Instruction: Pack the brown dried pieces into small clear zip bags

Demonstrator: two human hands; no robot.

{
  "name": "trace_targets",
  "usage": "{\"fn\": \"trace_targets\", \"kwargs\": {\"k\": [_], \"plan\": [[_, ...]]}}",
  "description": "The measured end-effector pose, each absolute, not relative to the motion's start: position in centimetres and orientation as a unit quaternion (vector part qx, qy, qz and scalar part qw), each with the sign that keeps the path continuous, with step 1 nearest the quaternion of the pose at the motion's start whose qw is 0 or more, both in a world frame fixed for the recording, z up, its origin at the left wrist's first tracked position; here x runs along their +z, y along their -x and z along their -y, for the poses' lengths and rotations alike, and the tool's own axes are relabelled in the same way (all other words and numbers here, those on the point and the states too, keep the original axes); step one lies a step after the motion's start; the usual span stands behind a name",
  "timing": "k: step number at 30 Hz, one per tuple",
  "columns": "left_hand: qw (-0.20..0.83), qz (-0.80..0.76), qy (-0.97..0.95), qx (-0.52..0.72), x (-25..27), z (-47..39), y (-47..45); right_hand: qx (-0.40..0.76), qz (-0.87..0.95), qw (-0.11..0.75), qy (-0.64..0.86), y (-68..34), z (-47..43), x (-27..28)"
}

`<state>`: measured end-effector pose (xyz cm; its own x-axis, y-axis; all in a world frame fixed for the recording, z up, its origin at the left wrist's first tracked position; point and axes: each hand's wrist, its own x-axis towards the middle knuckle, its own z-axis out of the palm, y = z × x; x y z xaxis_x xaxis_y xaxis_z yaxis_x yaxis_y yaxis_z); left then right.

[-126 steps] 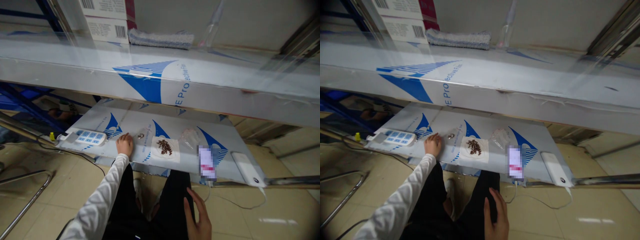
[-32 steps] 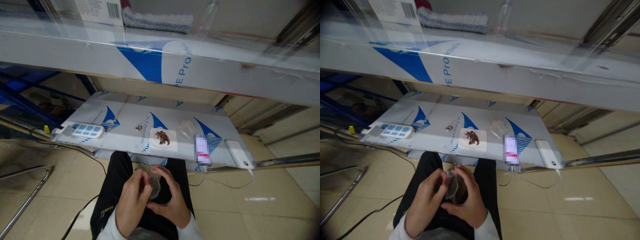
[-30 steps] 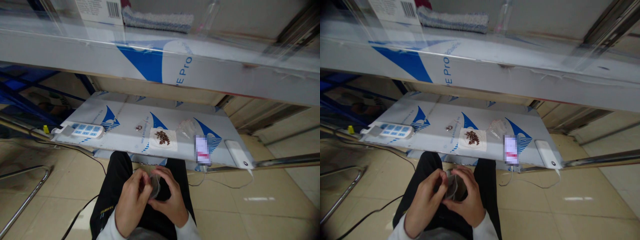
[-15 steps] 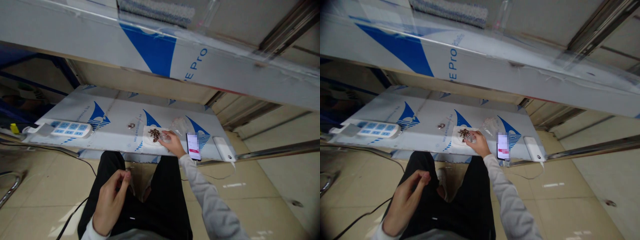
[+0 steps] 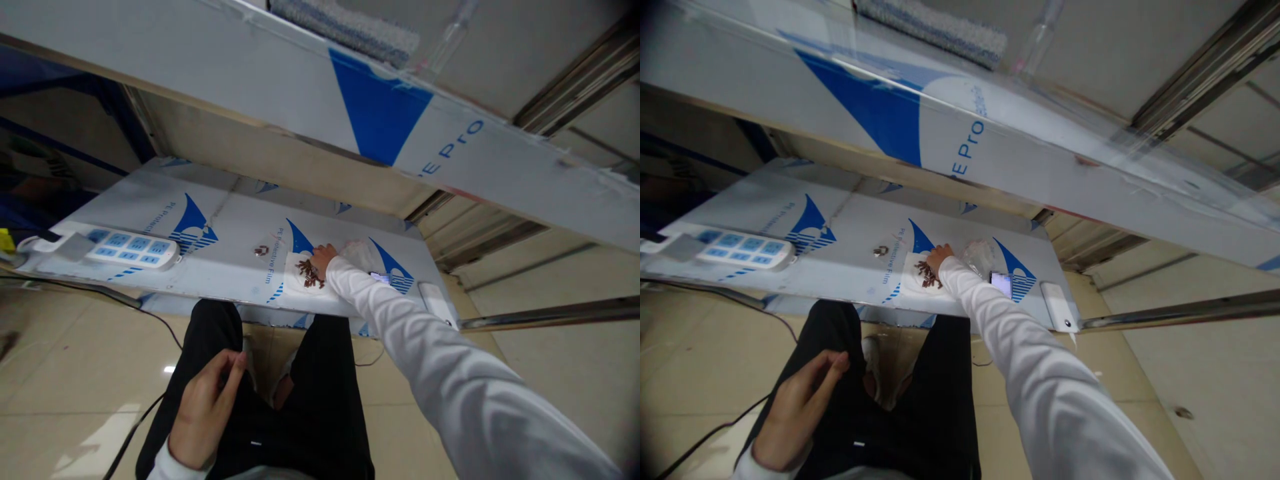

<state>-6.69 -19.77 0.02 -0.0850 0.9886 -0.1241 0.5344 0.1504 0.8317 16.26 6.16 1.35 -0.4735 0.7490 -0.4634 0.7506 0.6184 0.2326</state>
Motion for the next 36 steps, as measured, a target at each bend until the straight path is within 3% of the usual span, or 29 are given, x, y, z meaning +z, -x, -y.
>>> {"fn": "trace_targets", "kwargs": {"k": [14,19,26,31,33,36], "plan": [[0.323,-0.665,-0.621,0.260,-1.5,17.8,6.3,0.043,-0.894,0.258,-0.364,-15.5,-5.5,2.8],[0.235,-0.672,-0.647,0.274,-2.7,12.3,5.4,0.020,-0.887,0.214,-0.409,-17.7,-5.8,3.3],[0.095,-0.683,-0.666,0.283,-6.2,1.0,2.9,0.042,-0.768,0.109,-0.629,-23.1,-7.3,3.2],[0.045,-0.682,-0.673,0.282,-7.7,-0.9,3.1,0.050,-0.706,0.037,-0.705,-24.0,-6.7,2.2],[0.030,-0.682,-0.673,0.286,-8.1,-0.6,3.8,0.049,-0.705,-0.025,-0.707,-23.6,-5.4,1.9],[0.021,-0.677,-0.674,0.295,-8.5,0.1,4.9,0.036,-0.705,-0.193,-0.682,-22.6,-1.9,1.7]]}}
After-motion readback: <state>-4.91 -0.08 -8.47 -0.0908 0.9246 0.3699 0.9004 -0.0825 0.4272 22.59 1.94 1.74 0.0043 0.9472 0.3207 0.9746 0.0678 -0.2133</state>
